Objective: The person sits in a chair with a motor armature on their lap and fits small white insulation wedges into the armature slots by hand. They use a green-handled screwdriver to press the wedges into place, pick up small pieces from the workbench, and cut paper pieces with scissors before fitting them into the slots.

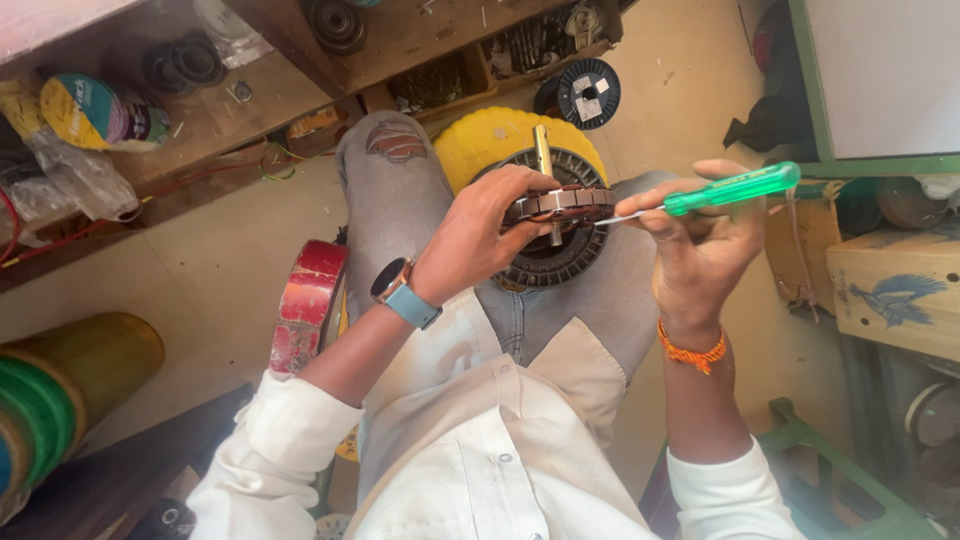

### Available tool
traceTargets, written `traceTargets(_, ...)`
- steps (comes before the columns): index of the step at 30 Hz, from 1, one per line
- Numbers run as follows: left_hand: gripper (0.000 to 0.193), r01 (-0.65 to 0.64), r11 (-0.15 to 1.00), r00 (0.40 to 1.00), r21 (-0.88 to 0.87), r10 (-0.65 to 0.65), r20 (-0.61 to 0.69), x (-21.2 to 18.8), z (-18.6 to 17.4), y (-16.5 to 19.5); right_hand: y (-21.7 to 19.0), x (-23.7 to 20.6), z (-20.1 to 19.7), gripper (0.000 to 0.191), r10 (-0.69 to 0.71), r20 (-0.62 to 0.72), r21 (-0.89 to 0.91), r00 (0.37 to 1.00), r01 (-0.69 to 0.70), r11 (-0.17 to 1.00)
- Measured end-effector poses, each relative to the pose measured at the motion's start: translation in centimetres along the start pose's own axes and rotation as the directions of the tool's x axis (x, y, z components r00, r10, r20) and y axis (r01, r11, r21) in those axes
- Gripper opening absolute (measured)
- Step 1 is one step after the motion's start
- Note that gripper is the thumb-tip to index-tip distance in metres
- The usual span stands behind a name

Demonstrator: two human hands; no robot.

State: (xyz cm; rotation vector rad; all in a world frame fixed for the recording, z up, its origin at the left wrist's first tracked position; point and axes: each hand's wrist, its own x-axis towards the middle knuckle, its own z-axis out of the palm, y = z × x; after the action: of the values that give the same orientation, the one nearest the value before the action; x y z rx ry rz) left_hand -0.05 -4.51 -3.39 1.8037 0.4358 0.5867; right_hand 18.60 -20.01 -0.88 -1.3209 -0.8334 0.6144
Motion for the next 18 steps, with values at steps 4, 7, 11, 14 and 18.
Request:
traceTargets(4, 0.055, -0.053, 0.998, 0.999, 0.025, 0.053, -0.003, 0.0, 0.4, 0.8, 0.2, 0.7, 1.1, 0.054, -0.025, 0.033, -0.11, 0.999, 0.029, 0.993)
traceTargets(7, 0.056, -0.005, 1.0, 1.0, -0.001, 0.005, 0.007, 0.1, 1.1, 0.8, 0.3, 0.8, 1.6, 0.053, -0.011, 0.062, -0.106, 0.998, 0.018, 0.994)
traceTargets(11, 0.054, -0.016, 1.0, 1.0, -0.002, 0.016, -0.022, 0.3, 1.8, 0.5, 0.3, 0.9, 1.7, 0.051, 0.012, 0.071, -0.168, 0.997, 0.0, 0.986)
traceTargets(14, 0.052, -0.021, 0.999, 1.0, 0.028, 0.021, -0.023, 0.5, 2.3, 0.4, 0.5, 0.6, 1.4, 0.05, -0.002, 0.075, -0.197, 0.997, 0.017, 0.98)
traceTargets(18, 0.046, 0.017, 0.998, 0.999, 0.054, -0.015, -0.043, 0.9, 3.3, 0.3, 1.4, -0.6, 0.9, 0.047, -0.059, 0.061, -0.262, 0.996, 0.073, 0.962)
